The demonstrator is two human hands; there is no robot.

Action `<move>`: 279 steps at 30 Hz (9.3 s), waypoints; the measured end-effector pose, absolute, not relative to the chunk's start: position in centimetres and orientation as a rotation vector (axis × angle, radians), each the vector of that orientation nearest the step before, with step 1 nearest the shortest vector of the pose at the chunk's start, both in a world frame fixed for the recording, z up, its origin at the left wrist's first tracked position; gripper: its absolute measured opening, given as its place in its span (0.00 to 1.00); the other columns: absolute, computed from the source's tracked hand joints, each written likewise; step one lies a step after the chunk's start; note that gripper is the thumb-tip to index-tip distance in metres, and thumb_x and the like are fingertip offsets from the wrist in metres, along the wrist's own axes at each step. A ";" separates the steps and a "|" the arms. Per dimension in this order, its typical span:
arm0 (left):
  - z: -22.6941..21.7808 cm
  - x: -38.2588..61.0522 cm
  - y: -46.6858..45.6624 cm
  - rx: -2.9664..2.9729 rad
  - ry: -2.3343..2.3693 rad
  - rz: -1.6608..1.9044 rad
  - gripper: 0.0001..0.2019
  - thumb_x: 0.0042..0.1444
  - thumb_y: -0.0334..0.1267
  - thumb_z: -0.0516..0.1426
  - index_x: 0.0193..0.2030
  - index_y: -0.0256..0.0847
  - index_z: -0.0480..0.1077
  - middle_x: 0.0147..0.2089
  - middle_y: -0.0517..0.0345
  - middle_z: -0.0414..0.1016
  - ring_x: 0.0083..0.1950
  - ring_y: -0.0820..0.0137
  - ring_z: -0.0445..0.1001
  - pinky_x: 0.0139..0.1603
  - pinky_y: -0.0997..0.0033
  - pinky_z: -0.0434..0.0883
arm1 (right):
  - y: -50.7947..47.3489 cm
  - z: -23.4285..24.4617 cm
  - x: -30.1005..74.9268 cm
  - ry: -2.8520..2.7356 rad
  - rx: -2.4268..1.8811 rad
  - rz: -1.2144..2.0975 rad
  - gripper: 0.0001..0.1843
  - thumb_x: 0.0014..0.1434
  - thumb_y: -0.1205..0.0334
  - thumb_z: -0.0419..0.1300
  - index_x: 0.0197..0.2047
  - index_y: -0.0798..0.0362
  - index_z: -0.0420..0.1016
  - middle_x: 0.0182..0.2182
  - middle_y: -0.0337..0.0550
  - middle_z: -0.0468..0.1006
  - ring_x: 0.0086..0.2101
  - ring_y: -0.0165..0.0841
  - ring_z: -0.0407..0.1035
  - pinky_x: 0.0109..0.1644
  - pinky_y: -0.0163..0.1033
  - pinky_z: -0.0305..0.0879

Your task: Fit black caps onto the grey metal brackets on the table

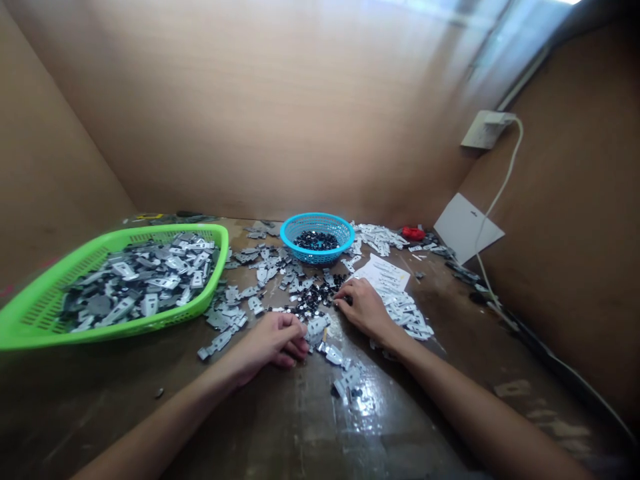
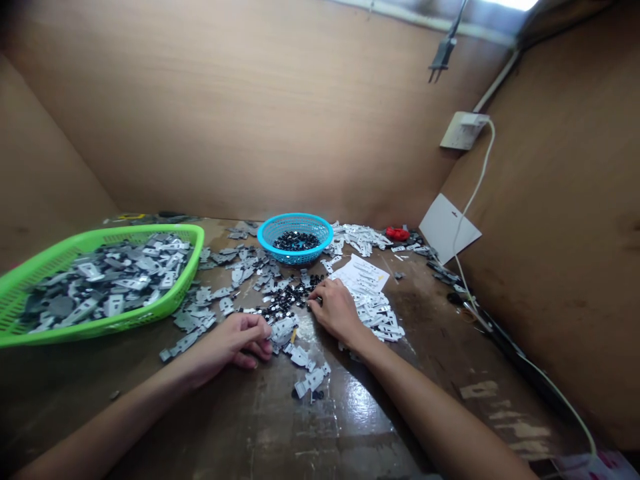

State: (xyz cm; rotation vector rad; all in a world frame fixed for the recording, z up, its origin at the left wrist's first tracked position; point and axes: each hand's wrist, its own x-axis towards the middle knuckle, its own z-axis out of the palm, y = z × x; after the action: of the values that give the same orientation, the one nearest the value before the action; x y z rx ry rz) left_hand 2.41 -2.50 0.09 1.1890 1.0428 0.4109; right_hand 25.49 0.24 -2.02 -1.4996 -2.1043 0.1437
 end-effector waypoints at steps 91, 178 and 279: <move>0.4 2.6 -2.6 1.169 1.031 0.452 0.14 0.46 0.49 0.55 0.29 0.38 0.64 0.28 0.56 0.73 0.30 0.71 0.72 0.26 0.77 0.66 | -0.2 1.0 28.7 -1.892 -1.343 0.170 0.24 0.57 0.70 0.48 0.58 0.51 0.57 0.37 0.44 0.71 0.35 0.32 0.65 0.39 0.36 0.62; -0.1 2.3 -2.7 1.331 0.961 0.498 0.17 0.48 0.49 0.56 0.30 0.34 0.68 0.27 0.54 0.74 0.26 0.74 0.72 0.27 0.78 0.65 | -3.5 -0.3 23.7 -1.197 -1.345 1.557 0.22 0.46 0.50 0.63 0.40 0.57 0.73 0.17 0.33 0.65 0.13 0.19 0.47 0.14 0.28 0.38; -0.7 4.0 -3.6 1.683 1.004 0.756 0.12 0.52 0.43 0.53 0.35 0.36 0.71 0.29 0.56 0.73 0.29 0.72 0.70 0.29 0.77 0.63 | -4.9 -1.0 22.0 -1.698 -1.223 1.040 0.13 0.54 0.56 0.58 0.24 0.56 0.69 0.20 0.37 0.65 0.23 0.26 0.58 0.25 0.31 0.53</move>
State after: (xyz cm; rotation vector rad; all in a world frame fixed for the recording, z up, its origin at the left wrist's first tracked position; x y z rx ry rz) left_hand 4.00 -3.64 -0.66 1.6826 1.0045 0.7565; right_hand 22.04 -4.90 -1.05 -1.2231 -1.6976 1.0401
